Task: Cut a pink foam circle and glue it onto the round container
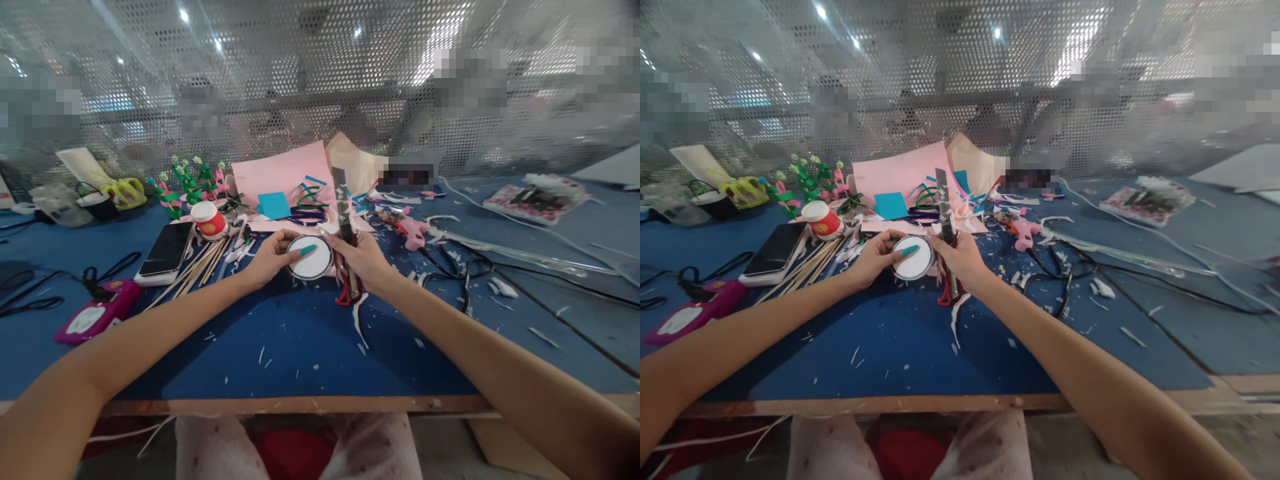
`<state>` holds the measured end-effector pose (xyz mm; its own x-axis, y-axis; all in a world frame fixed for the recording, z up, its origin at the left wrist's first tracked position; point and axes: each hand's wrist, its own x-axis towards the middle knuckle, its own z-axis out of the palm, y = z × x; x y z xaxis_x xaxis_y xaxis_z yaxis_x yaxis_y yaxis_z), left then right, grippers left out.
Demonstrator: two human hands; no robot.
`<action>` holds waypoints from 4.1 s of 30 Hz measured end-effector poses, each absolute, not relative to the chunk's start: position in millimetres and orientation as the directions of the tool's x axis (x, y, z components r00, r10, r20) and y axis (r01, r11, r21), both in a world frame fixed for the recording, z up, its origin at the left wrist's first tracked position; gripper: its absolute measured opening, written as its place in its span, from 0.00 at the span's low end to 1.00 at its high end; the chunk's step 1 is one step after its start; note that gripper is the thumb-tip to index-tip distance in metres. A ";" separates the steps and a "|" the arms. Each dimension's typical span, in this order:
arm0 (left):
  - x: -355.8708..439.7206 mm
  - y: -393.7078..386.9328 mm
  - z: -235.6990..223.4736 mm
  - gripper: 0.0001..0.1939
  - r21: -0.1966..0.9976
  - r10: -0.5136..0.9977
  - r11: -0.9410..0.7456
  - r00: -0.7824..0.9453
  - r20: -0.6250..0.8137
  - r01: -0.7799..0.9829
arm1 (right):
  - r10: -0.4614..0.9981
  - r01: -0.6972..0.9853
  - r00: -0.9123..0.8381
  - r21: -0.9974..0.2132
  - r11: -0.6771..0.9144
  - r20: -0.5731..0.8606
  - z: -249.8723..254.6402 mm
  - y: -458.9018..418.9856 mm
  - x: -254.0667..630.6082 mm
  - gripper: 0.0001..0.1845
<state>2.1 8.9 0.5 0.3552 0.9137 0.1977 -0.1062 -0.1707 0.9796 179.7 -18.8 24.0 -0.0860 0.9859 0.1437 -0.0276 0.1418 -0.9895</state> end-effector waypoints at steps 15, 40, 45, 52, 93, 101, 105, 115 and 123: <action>2.3 3.6 5.0 0.41 0.953 0.912 -0.264 0.282 0.296 -0.148 | 0.988 -0.185 -0.150 -0.981 -0.053 -0.026 27.6 -18.1 180.7 0.25; 1.1 6.1 0.6 0.47 0.972 0.868 -0.229 0.441 0.227 -0.051 | 0.925 -0.314 -0.376 -0.931 -0.183 -0.055 42.4 -23.6 184.2 0.25; -2.2 3.7 3.5 0.45 0.981 0.826 -0.093 0.537 0.171 -0.170 | 0.897 -0.209 -0.441 -0.971 -0.118 -0.015 36.5 -27.1 182.9 0.22; -7.3 2.8 5.6 0.34 0.969 0.758 -0.041 0.625 0.190 -0.244 | 0.856 -0.170 -0.516 -0.978 -0.119 -0.014 37.3 -33.6 179.9 0.21; -12.3 14.0 -1.4 0.21 0.964 0.826 0.136 0.563 0.017 -0.229 | 0.814 -0.086 -0.579 -0.988 -0.130 -0.056 32.2 -35.6 178.9 0.26; -5.8 5.8 7.7 0.21 0.976 0.809 0.085 0.586 0.049 -0.199 | 0.825 -0.045 -0.560 -0.993 -0.113 -0.068 29.2 -38.6 178.6 0.25; -5.0 5.3 8.8 0.23 0.979 0.797 0.081 0.602 0.049 -0.187 | 0.829 -0.039 -0.555 -0.994 -0.106 -0.067 29.1 -39.2 177.9 0.26; 0.7 7.6 4.5 0.40 0.976 0.930 -0.084 0.337 0.149 -0.201 | 0.900 -0.174 -0.427 -0.968 -0.179 -0.090 34.3 -35.8 174.1 0.25; 0.2 12.2 -4.8 0.53 0.877 0.866 -0.468 0.255 0.430 0.108 | 0.935 -0.233 -0.334 -0.950 -0.206 -0.121 38.7 -34.3 171.3 0.24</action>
